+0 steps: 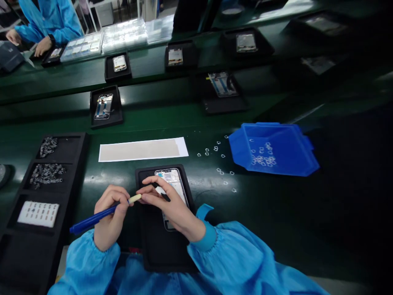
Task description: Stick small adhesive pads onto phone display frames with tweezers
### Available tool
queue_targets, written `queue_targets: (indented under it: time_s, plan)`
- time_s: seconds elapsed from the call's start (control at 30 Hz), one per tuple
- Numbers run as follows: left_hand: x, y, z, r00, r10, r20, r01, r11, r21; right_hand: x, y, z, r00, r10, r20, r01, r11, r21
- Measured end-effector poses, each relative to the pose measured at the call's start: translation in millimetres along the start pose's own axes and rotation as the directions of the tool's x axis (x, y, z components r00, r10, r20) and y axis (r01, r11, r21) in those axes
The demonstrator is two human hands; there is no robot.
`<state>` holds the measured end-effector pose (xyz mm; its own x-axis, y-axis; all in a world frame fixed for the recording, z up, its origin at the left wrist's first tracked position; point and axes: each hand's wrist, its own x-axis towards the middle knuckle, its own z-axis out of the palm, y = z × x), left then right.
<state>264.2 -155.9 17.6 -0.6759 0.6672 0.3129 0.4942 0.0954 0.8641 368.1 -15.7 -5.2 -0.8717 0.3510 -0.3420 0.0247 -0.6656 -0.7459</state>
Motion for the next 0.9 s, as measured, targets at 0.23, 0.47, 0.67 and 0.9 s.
queue_targets:
  time_s: [0.23, 0.47, 0.67, 0.9]
  plan:
    - [0.9, 9.9, -5.8, 0.993, -0.063, 0.101, 0.058, 0.997, 0.048, 5.5, -4.0, -11.4, 0.993, 0.121, -0.010, -0.117, 0.978, 0.172]
    - [1.1, 9.6, 2.8, 0.997, -0.007, -0.076, 0.007, 1.000, 0.002, -3.6, -10.1, -10.1, 0.997, 0.021, -0.077, -0.015, 0.997, 0.076]
    - [0.6, 12.6, 10.1, 0.989, 0.067, -0.129, -0.064, 0.997, 0.032, -9.7, -9.8, -4.8, 0.969, -0.171, -0.178, 0.146, 0.978, -0.147]
    - [2.6, 15.6, 19.6, 0.987, 0.110, -0.116, -0.105, 0.993, 0.048, -6.9, -9.7, -6.9, 0.926, -0.328, -0.187, 0.263, 0.917, -0.301]
